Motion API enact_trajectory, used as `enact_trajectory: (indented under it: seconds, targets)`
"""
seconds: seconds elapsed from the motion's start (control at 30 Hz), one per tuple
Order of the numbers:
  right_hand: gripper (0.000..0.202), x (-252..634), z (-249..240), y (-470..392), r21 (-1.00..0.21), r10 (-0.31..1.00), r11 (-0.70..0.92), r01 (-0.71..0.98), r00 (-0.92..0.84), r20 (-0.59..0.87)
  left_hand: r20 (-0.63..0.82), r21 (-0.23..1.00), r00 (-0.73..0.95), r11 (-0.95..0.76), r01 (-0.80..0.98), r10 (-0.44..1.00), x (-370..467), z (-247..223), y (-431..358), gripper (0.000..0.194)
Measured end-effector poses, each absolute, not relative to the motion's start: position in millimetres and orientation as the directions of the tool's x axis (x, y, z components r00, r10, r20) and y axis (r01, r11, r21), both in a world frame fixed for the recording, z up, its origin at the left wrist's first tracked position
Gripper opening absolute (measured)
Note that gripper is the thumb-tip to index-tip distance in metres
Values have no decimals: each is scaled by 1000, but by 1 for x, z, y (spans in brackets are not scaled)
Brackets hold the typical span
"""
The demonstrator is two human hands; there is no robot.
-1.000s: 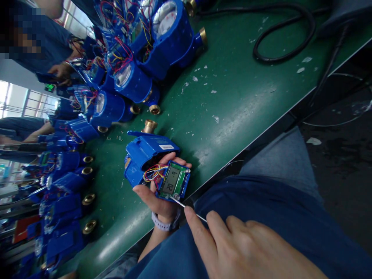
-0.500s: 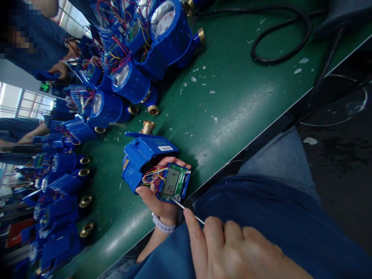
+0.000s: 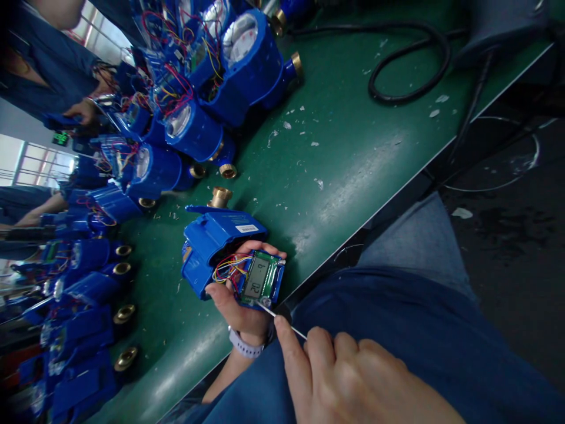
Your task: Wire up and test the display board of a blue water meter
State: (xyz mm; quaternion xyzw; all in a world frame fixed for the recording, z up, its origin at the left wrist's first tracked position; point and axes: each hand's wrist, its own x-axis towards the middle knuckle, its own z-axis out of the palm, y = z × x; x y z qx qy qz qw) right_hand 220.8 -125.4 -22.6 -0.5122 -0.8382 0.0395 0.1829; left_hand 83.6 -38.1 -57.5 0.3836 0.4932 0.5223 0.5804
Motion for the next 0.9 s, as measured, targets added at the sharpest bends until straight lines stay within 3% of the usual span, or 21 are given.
enact_trajectory:
  seconds: [0.23,0.4,0.6,0.9]
  targets:
    - [51,223,-25,-126,-284,872,482,829,-424,245,-98,960,-15,91,-263,995,80,-69,-39,67]
    - [54,224,-25,-122,-367,876,483,795,-442,195,-60,963,-33,49,-265,998,81,-71,-37,69]
    - [77,223,-20,-103,-498,887,455,738,-421,187,-171,937,-61,143,-318,983,84,-60,-37,54]
    - [62,212,-32,-96,-577,904,427,697,-305,300,-151,938,-152,94,-332,977,88,-68,-40,67]
